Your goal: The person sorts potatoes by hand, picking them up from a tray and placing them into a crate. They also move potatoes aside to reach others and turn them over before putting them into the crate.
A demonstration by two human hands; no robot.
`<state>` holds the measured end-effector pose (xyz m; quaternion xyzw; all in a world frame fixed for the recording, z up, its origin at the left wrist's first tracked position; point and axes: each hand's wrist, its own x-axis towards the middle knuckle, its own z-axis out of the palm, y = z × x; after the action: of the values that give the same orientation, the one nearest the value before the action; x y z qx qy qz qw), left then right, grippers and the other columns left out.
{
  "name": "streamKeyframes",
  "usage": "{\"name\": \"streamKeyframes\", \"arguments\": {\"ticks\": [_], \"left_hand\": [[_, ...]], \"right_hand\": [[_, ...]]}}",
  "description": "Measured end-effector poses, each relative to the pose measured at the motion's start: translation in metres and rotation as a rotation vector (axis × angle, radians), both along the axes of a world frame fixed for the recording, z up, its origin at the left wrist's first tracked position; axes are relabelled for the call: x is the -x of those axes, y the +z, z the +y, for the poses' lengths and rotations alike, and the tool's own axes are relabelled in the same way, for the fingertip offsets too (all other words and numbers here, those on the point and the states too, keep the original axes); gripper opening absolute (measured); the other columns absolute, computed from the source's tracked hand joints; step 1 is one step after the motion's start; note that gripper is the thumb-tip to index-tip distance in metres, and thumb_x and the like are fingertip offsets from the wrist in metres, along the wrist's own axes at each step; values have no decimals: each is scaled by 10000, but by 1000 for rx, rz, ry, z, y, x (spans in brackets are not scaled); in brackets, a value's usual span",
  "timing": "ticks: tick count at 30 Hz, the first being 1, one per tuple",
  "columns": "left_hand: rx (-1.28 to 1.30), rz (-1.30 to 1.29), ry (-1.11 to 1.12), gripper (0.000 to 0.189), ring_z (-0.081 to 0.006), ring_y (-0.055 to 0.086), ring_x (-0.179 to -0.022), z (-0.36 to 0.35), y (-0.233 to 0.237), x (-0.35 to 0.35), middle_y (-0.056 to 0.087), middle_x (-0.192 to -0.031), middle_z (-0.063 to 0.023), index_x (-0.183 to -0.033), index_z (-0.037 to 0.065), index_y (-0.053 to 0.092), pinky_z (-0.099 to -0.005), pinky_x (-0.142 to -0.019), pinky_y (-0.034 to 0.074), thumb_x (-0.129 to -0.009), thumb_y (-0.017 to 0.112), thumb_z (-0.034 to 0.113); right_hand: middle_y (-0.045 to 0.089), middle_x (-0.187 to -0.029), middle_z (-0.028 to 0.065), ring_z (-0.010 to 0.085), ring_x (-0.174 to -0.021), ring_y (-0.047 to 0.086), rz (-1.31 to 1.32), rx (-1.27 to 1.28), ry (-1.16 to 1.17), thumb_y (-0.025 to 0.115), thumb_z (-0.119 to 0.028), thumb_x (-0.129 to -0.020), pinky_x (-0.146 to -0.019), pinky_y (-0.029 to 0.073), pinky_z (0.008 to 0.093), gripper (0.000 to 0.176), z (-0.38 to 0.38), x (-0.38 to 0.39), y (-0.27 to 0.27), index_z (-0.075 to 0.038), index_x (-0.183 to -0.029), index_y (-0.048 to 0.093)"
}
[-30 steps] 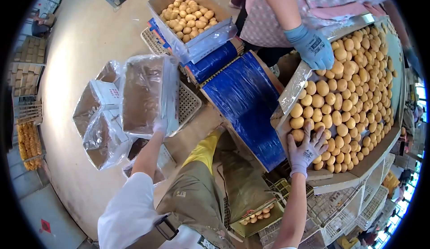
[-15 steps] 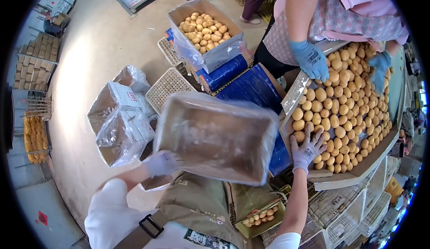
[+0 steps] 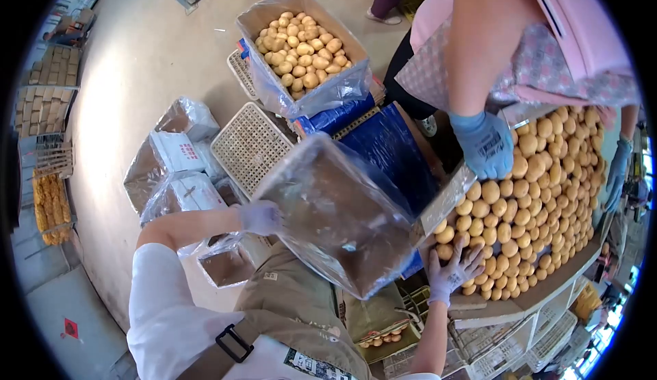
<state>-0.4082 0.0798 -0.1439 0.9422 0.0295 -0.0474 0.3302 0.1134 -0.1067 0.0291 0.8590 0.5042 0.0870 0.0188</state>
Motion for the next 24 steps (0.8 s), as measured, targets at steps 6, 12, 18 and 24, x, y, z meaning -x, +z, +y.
{"name": "streamKeyframes", "arguments": {"ticks": [6,12,18,24], "left_hand": [[93,-326,-119,127,-221,636,-937,15,60,-178,653,-952,-10,-990,220,675,-376,-841,504,-893,615,274],[-334,-349,559,175,-302,706,-879,250,107,-207,703,-964,-130,-996,93,708,-428,-810,589,-909,570,155],[-202,578,1265,409,-334,612,-1240,429,14,-162,565,-1434,-128,-1395,254,559,-458,-1028,490,-1002,450,256],[38,597,1291,580,-340,574,-1306,453,14,-163,562,-1453,-155,-1507,265,475,-450,-1074,470,-936,568,302]], "right_hand": [[263,-1653,220,455,-1521,223,-35,-9,57,715,-613,-782,-1206,86,660,876,-2,-8,-9,-220,-1527,475],[257,-1648,233,477,-1513,223,-52,31,89,648,-696,-827,-1203,114,660,902,-9,-16,-14,-239,-1563,396],[231,-1646,264,518,-1499,215,-56,28,110,566,-792,-837,-1167,106,727,942,-15,-21,-23,-276,-1589,331],[223,-1648,260,514,-1502,209,-57,43,90,535,-780,-865,-1160,68,748,899,-19,-21,-25,-306,-1598,316]]}}
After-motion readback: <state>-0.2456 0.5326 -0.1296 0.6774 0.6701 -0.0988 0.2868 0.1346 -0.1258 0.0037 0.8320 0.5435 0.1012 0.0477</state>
